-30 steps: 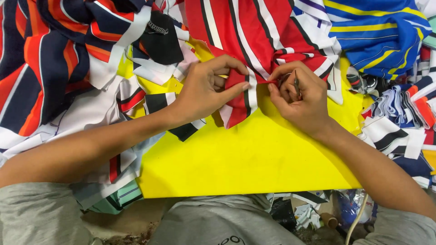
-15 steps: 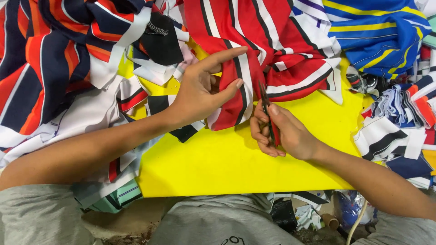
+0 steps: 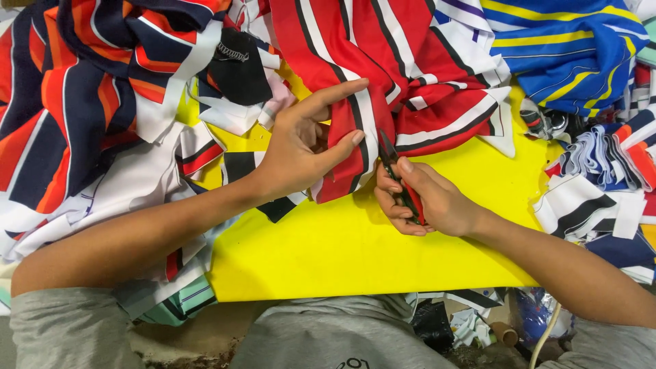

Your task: Trimming and cutting striped fabric scraps using scissors on a yellow workbench in a factory setting.

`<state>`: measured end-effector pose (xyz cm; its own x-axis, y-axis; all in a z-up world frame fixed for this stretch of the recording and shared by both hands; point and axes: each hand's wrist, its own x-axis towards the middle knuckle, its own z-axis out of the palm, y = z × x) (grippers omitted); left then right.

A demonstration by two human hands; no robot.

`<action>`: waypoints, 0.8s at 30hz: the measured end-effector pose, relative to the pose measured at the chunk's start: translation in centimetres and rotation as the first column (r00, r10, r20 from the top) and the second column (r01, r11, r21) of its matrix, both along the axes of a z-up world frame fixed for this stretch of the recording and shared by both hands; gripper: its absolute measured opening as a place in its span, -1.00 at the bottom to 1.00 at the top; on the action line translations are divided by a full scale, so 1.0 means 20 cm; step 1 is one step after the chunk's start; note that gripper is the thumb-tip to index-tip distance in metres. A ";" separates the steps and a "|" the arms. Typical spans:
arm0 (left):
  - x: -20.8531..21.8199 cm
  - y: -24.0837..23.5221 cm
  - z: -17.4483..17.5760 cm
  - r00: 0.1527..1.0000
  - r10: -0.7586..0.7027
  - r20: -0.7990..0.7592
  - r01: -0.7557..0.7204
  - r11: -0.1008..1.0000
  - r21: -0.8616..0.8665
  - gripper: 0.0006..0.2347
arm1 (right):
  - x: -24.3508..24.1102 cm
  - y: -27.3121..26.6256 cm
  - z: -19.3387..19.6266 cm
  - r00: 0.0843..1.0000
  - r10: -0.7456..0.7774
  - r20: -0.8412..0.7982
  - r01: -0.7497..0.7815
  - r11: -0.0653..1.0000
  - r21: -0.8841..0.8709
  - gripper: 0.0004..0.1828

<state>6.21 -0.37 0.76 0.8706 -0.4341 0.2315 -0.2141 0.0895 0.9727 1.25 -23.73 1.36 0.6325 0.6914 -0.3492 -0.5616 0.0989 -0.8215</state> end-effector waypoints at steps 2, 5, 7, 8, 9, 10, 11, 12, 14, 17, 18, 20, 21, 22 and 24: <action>0.00 -0.01 0.00 1.000 0.002 -0.013 -0.002 1.000 0.018 -0.60 | 0.00 -0.01 0.00 1.000 0.005 -0.001 -0.005 1.000 0.003 -0.48; 0.00 -0.02 -0.02 0.999 -0.028 -0.025 0.029 0.999 0.016 -0.60 | 0.01 -0.02 -0.04 1.000 0.009 -0.023 -0.009 1.000 0.018 -0.47; 0.01 -0.03 -0.06 0.997 -0.031 -0.065 0.022 0.990 -0.138 -0.54 | 0.02 -0.03 -0.12 0.992 -0.036 0.118 0.022 0.993 0.114 -0.44; 0.01 -0.03 -0.04 0.998 -0.025 -0.063 0.017 0.991 -0.133 -0.54 | 0.03 -0.02 -0.13 0.992 -0.031 0.120 0.017 0.993 0.119 -0.44; 0.02 -0.03 -0.01 0.997 -0.033 -0.070 0.023 0.991 -0.133 -0.54 | 0.03 -0.03 -0.12 0.995 -0.036 0.094 0.024 0.992 0.124 -0.44; 0.03 -0.04 0.02 0.996 -0.040 -0.078 0.029 0.991 -0.134 -0.54 | 0.03 -0.03 -0.12 0.997 -0.041 0.068 0.032 0.991 0.128 -0.45; 0.04 -0.04 0.00 0.997 -0.036 -0.075 0.026 0.991 -0.130 -0.54 | 0.03 -0.03 -0.13 0.997 -0.037 0.071 0.027 0.991 0.131 -0.45; 0.05 -0.04 -0.02 0.994 -0.037 -0.099 0.023 0.991 -0.132 -0.54 | 0.04 -0.03 -0.14 0.998 -0.046 0.030 0.041 0.988 0.150 -0.45; 0.05 -0.03 -0.02 0.992 -0.026 -0.125 0.009 0.991 -0.136 -0.54 | 0.05 -0.04 -0.15 0.999 -0.042 -0.014 0.044 0.985 0.167 -0.45; 0.10 -0.03 0.03 0.987 -0.062 -0.151 0.047 0.994 -0.104 -0.54 | 0.08 -0.05 -0.15 0.999 -0.032 -0.017 0.035 0.979 0.200 -0.45; 0.10 -0.03 0.05 0.984 -0.073 -0.160 0.058 0.994 -0.094 -0.54 | 0.08 -0.05 -0.15 0.999 -0.036 -0.010 0.038 0.980 0.193 -0.43; 0.09 -0.03 0.04 0.985 -0.048 -0.168 0.034 0.996 -0.081 -0.54 | 0.10 -0.05 -0.15 1.000 -0.005 -0.002 0.005 0.982 0.190 -0.42; 0.09 -0.03 0.02 0.991 -0.052 -0.126 0.042 0.996 -0.082 -0.56 | 0.09 -0.05 -0.16 1.000 -0.011 0.019 0.007 0.983 0.184 -0.42; 0.08 -0.03 0.00 0.995 -0.056 -0.084 0.049 0.995 -0.082 -0.57 | 0.07 -0.05 -0.16 0.999 -0.017 0.041 0.009 0.984 0.178 -0.42; 0.05 -0.02 -0.04 0.996 -0.056 -0.071 0.051 0.996 -0.076 -0.57 | 0.05 -0.04 -0.18 0.999 -0.031 0.028 0.025 0.984 0.178 -0.43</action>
<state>7.19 -0.82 -0.06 0.8624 -0.4644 0.2016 -0.1361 0.1708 0.9759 2.31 -24.55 -2.16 0.6610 0.7226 -0.2022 -0.5314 0.2604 -0.8061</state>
